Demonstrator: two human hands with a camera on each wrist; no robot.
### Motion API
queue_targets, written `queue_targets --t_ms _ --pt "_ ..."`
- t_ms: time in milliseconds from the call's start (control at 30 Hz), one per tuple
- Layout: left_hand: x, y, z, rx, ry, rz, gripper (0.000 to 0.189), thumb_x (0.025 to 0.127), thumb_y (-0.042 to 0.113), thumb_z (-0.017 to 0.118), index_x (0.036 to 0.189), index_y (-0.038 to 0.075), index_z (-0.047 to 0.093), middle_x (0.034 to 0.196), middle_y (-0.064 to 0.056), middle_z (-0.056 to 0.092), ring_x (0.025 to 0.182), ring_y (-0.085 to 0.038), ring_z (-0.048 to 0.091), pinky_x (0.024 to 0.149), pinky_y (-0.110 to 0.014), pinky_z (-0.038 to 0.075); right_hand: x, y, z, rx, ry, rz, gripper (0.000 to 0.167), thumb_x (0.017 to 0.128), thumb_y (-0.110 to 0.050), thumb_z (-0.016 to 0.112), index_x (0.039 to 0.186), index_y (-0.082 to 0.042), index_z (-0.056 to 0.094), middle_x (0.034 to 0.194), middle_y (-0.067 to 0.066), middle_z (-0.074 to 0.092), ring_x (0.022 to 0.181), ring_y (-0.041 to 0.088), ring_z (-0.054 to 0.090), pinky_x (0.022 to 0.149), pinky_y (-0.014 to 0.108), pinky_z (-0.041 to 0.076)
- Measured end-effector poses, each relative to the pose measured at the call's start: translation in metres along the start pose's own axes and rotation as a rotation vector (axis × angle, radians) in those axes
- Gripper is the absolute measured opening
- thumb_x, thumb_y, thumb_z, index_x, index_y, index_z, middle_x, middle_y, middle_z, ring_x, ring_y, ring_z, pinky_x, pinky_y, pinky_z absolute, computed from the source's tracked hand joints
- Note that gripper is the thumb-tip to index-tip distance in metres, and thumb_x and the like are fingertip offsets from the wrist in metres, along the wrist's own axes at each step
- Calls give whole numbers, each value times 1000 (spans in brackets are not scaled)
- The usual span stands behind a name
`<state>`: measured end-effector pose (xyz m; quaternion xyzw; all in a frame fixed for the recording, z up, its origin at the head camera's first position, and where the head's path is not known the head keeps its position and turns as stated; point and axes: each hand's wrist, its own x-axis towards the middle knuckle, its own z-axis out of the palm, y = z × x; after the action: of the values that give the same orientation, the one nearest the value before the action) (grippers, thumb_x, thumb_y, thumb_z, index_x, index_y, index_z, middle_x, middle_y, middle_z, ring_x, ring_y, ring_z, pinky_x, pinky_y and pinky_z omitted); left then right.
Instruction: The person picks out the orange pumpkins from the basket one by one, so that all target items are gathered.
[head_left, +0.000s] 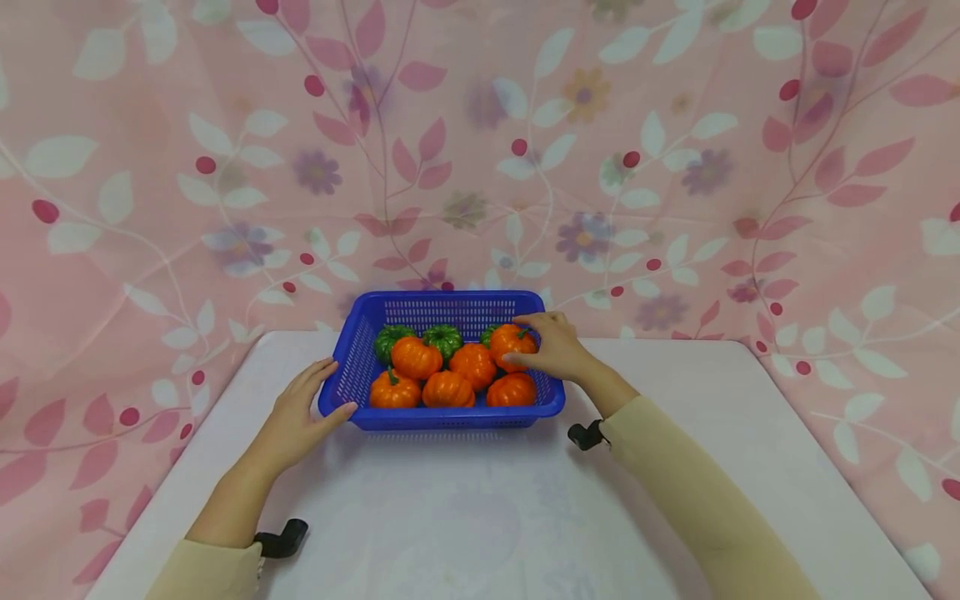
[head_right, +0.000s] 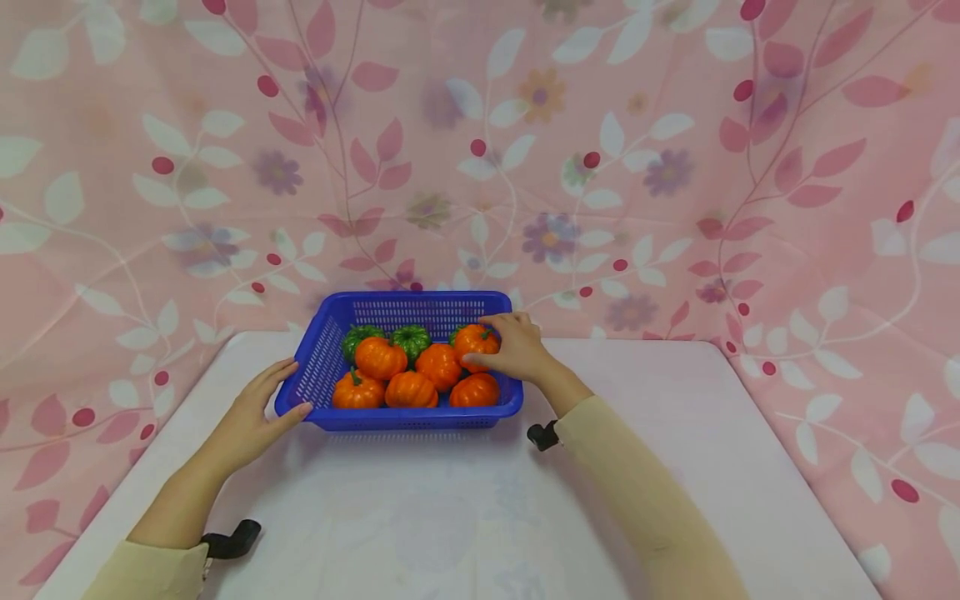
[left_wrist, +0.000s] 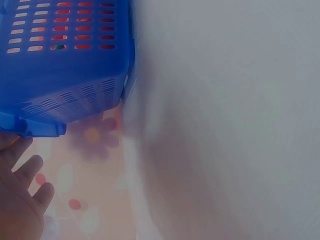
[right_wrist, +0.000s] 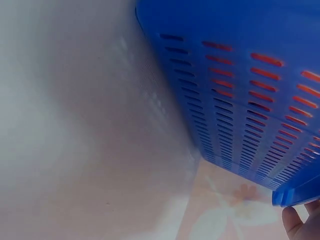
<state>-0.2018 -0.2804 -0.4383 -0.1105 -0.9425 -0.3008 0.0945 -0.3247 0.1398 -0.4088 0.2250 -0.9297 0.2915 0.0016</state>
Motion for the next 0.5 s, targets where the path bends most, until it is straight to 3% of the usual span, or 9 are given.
queue_targets --t_ms 233,500 --pt "0 -1 -1 -5 -9 -10 83 93 48 68 154 3 35 160 -19 28 146 -45 24 110 -73 24 4 -2 1 -16 -23 26 82 80 -56 77 147 -15 52 145 11 51 135 36 28 106 61 32" --pt "-1 0 0 -6 -5 -2 82 93 49 67 153 2 35 160 -20 28 145 -45 24 110 -73 23 -1 -4 -5 66 3 45 78 78 -54 81 142 -19 56 144 11 47 134 34 30 105 62 40"
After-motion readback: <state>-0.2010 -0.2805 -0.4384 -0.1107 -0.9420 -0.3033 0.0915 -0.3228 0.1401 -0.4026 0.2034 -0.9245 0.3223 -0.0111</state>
